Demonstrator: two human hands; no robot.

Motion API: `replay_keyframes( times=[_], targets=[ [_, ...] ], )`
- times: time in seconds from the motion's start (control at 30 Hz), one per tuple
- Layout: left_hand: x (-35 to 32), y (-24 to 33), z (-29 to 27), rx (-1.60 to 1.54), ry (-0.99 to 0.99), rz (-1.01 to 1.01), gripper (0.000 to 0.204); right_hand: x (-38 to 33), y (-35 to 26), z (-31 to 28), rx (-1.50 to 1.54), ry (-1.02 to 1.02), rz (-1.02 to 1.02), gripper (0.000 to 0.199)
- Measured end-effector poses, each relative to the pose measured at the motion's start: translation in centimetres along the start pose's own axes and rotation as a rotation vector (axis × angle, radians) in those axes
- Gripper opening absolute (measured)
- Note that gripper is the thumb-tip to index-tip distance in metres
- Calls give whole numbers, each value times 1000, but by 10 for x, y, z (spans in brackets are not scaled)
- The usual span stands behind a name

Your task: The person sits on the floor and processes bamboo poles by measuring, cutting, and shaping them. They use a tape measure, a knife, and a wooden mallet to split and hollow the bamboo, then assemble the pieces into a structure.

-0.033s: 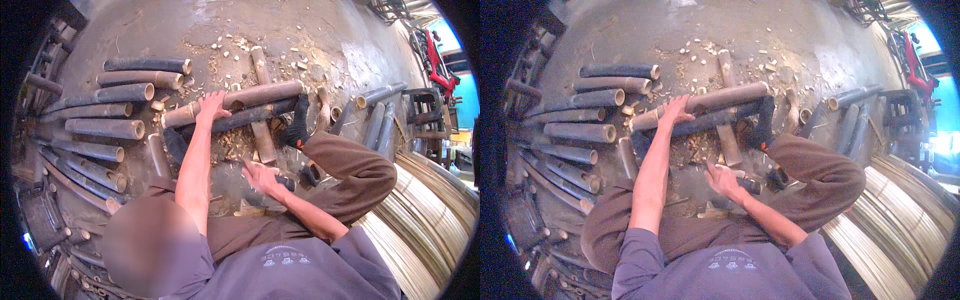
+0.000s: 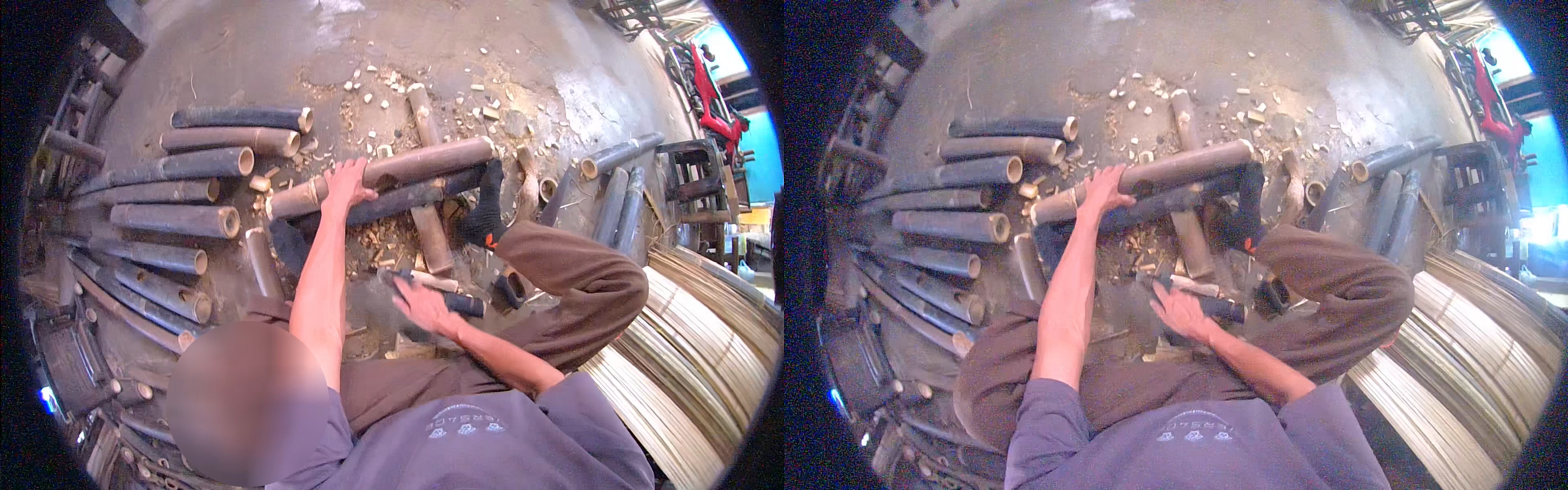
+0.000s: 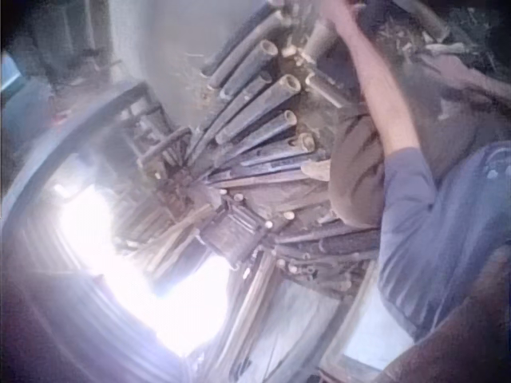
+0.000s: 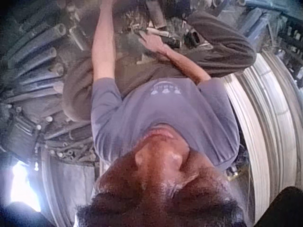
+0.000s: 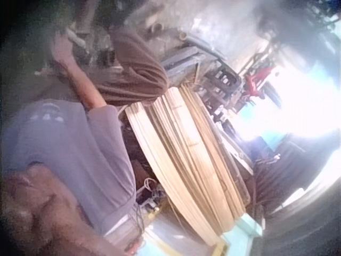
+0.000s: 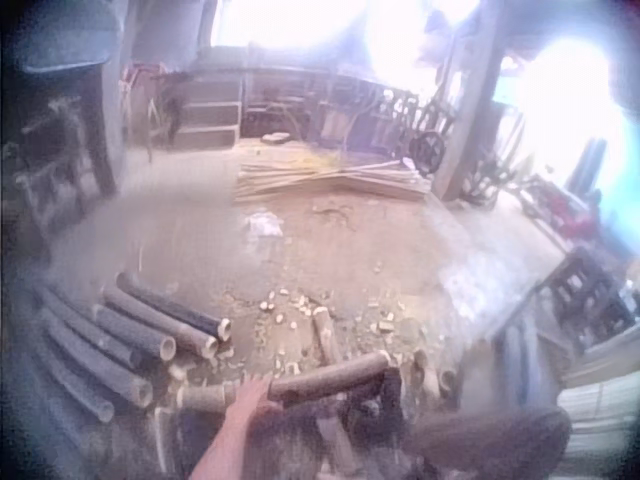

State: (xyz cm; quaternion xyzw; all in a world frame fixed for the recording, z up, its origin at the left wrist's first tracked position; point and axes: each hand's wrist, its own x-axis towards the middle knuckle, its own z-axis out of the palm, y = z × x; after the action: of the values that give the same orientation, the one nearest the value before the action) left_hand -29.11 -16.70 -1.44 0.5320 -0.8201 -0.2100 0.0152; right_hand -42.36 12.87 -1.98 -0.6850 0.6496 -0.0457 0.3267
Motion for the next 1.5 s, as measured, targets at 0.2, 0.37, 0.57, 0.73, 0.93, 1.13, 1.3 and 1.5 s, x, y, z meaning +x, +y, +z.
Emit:
replay_keyframes(
  times=[0.2, 0.37, 0.57, 0.73, 0.93, 1.13, 1.3, 1.5],
  targets=[
    [-18, -5, 12, -46, 129, 21, 80, -14, 14, 20, -151, -101, -102, 64],
    [-13, 17, -8, -27, 228, 99, 84, 29, 9, -93, -251, 468, -237, 61],
    [15, 108, -46, -139, 543, 486, 80, 35, 38, -328, -852, 465, -118, 100],
    [14, 212, -98, -124, 844, 613, 80, -18, 74, -422, -680, 285, 112, 92],
    [34, 116, -36, -199, 67, 246, 98, -130, 182, -363, -333, 518, 551, 73],
    [-40, 21, 36, 92, -294, -74, 96, -213, 279, -162, 227, 565, 905, 63],
    [-62, 4, 64, 154, 18, -34, 87, -233, 285, -78, 462, 572, 999, 55],
    [-63, 0, 65, 108, 37, -51, 83, -237, 272, -131, 490, 651, 910, 48]
  ],
)
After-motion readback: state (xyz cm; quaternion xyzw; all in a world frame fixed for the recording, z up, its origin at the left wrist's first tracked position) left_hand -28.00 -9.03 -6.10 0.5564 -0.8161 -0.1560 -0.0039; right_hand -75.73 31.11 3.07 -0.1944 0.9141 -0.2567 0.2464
